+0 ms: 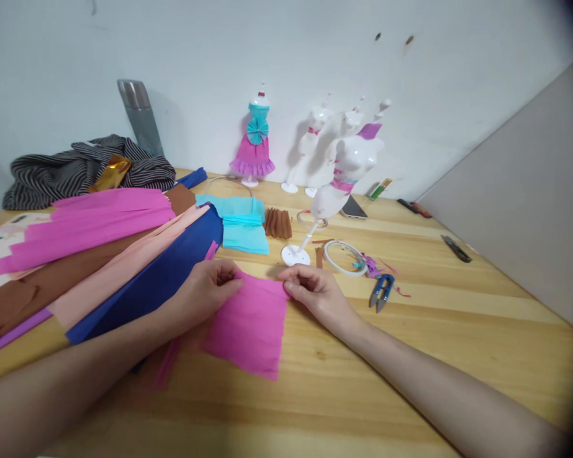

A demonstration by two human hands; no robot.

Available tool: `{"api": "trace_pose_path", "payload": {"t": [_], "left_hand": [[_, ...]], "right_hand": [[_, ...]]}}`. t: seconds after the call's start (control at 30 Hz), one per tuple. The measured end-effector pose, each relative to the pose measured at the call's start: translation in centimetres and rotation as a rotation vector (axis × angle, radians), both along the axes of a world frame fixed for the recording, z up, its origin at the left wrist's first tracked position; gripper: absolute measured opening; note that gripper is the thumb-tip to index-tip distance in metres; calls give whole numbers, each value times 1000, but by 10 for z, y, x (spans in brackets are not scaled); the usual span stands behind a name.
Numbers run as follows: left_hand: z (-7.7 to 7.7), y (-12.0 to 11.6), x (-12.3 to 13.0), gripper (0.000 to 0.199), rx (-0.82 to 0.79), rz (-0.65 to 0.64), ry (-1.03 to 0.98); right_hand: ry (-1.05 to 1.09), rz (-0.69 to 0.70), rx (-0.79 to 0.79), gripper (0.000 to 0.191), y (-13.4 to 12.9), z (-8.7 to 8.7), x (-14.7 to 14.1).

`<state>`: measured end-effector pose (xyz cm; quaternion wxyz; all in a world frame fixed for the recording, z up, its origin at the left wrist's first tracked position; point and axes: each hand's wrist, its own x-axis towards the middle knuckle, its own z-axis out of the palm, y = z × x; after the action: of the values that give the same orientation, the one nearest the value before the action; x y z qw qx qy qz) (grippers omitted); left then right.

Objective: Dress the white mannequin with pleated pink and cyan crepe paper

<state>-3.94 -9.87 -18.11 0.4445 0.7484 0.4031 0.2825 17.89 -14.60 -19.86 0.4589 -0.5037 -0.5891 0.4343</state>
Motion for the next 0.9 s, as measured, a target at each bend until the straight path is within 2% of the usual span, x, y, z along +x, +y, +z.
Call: {"api": "trace_pose_path", "payload": {"t": [0.13,0.33,0.53,0.67,0.9], "left_hand": [[2,-1,1,18,-44,-4,-8],[0,1,2,19,-158,-12,-80],[3,-2,3,25,-190,35,-142],[4,-6,4,24,-198,58,-151],[3,-6,4,21,-192,84,-166]], "right_hand": [[-48,13,21,19,0,0,0],[-137,101,35,15,1,3,0],[-203,69,107,18,-4,6,-2],[-160,67,118,16,-8,5,-7],[9,43,45,20,-6,2,-9]]}}
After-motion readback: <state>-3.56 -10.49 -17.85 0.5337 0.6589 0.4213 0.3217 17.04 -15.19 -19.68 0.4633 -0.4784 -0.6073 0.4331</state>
